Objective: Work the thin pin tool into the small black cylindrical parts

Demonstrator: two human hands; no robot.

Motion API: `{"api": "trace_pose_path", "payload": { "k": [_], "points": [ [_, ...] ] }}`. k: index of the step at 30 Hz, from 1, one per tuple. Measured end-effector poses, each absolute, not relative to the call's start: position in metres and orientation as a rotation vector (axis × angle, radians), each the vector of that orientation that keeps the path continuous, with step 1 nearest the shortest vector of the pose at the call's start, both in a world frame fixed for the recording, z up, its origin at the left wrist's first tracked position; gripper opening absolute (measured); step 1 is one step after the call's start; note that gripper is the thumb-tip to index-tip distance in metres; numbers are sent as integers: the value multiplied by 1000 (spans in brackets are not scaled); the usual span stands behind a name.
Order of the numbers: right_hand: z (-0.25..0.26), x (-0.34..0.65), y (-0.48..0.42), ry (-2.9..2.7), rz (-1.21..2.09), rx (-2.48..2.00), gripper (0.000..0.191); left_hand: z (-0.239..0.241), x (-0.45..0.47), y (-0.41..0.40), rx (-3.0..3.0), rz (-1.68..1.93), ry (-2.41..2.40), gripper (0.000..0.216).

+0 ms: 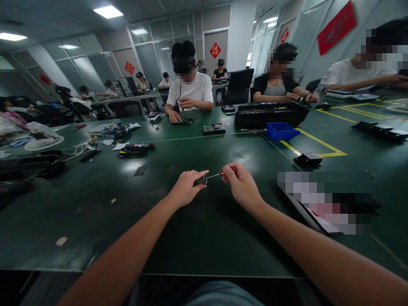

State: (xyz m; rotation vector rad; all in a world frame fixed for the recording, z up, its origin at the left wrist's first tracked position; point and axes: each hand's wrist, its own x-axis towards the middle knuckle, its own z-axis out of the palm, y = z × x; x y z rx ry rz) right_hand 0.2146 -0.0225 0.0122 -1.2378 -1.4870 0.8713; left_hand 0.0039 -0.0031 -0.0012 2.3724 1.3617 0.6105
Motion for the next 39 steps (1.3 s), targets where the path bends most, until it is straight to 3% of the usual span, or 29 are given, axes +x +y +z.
{"api": "trace_pose_path", "payload": {
  "k": [9,25,31,36,39],
  "points": [
    [11,219,-20,-1425,668,-1275,24,-5,2,-1,2340,635,1414,49],
    [13,221,-21,-1544,608,-1353,24,-3,2,-2,2271,692,1387,45],
    [14,221,-22,-1516,621,-1352,24,0,5,-3,2132,876,1434,37],
    [11,222,-20,-1511,645,-1328,24,2,4,-4,2054,951,1442,42],
    [10,222,-19,-1500,647,-1323,25,6,5,-7,2082,915,1469,31]
  ]
}}
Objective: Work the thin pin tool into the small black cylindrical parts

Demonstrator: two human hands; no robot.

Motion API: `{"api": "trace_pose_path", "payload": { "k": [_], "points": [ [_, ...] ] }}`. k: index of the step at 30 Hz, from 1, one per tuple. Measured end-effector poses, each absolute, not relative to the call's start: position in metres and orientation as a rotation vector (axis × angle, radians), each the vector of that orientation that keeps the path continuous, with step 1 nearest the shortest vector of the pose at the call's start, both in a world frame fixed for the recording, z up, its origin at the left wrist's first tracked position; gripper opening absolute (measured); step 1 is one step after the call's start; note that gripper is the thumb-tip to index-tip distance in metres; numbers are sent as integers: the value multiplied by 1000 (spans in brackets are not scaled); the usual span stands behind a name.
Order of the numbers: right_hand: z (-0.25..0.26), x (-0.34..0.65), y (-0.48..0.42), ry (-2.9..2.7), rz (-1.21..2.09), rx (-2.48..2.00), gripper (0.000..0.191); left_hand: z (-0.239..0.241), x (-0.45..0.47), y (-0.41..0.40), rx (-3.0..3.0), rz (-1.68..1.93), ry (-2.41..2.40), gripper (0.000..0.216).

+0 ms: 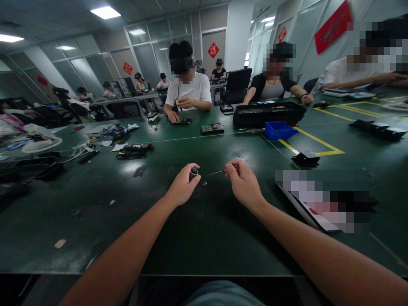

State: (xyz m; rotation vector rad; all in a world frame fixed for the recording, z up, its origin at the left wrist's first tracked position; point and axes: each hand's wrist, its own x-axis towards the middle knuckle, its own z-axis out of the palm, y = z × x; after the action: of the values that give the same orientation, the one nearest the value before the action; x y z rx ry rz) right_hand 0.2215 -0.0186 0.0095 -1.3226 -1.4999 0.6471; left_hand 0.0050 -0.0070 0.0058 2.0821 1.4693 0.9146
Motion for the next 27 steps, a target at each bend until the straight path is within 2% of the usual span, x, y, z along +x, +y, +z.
{"api": "trace_pose_path", "payload": {
  "k": [6,14,17,22,27],
  "points": [
    [9,221,-18,-1497,679,-1327,24,6,11,-11,2260,743,1427,15],
    [9,221,-17,-1462,730,-1329,26,1,23,-19,2475,393,1618,35],
    [8,220,-16,-1462,730,-1307,26,1,29,-20,2540,315,1657,32],
    [7,220,-16,-1474,726,-1306,26,1,28,-19,2543,358,1643,27],
    [8,221,-16,-1473,732,-1316,27,5,16,-17,2286,663,1571,21]
  ]
}}
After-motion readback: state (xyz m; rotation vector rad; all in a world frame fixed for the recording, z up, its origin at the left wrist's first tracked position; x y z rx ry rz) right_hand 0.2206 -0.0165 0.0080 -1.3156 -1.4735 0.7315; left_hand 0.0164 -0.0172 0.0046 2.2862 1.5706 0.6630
